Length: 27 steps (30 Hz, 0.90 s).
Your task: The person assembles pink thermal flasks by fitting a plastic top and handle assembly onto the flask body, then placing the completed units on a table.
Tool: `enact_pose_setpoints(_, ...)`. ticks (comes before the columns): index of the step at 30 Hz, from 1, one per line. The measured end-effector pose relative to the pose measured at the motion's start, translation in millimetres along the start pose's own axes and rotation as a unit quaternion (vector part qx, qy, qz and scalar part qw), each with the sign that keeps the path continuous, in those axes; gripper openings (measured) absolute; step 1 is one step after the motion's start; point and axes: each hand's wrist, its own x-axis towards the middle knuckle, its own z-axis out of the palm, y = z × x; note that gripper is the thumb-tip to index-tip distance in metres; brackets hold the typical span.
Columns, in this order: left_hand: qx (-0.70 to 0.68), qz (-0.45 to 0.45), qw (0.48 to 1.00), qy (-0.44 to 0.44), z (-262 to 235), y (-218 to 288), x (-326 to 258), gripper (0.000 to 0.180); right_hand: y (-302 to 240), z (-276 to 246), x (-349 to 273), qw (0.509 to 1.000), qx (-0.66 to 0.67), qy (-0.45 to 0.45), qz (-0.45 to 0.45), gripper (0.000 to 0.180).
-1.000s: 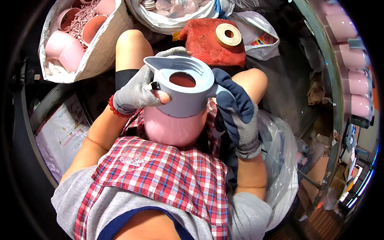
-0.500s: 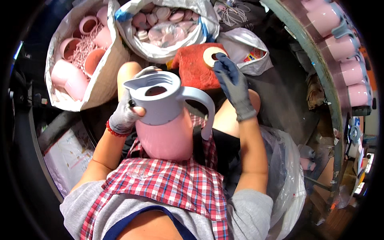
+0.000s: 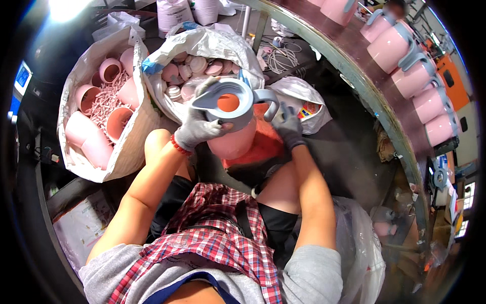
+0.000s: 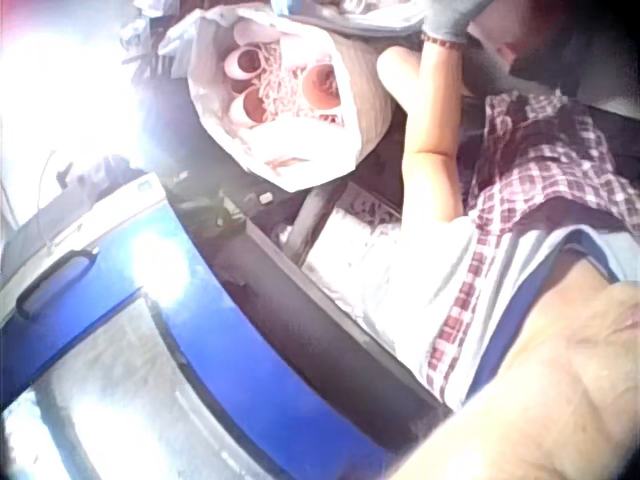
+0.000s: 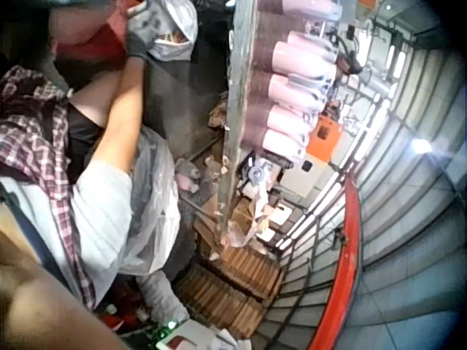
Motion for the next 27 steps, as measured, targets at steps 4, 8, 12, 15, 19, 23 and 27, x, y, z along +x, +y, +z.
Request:
enact_pose_setpoints(4, 0.018, -0.006, 0.999, -0.048, 9.2, -37.2, 4.5, 0.103, -56.0, -91.0, 9.2, 0.989, 0.082, 0.121, -0.04, 0.075)
enact_pose_setpoints(8, 0.059, -0.003, 0.994, -0.087, 5.1, -47.7, 8.2, 0.105, -181.5, -152.5, -24.7, 0.912, 0.195, 0.162, -0.322, 0.059)
enact_pose_setpoints(12, 0.156, -0.001, 0.984, -0.091, -3.4, -41.5, 2.4, 0.11, -249.7, -115.1, -53.6, 0.861, -0.018, 0.182, -0.474, 0.059)
enact_pose_setpoints(15, 0.137, -0.016, 0.99, -0.029, -5.2, -37.5, -12.9, 0.102, -239.7, -54.8, -46.4, 0.865, -0.325, 0.039, -0.381, 0.067)
enact_pose_setpoints(19, 0.236, 0.0, 0.97, -0.063, -4.2, -36.5, -24.8, 0.102, -214.4, -36.1, -39.3, 0.857, -0.277, 0.109, -0.42, 0.07)
enact_pose_setpoints(23, 0.233, -0.068, 0.966, -0.089, -7.5, -27.5, -23.6, 0.102, -207.3, -54.3, -39.2, 0.91, -0.053, -0.006, -0.411, 0.062)
enact_pose_setpoints(27, 0.157, 0.01, 0.987, 0.03, -24.8, -14.7, -32.9, 0.1, -162.5, -45.8, -21.6, 0.93, 0.219, 0.117, -0.272, 0.055)
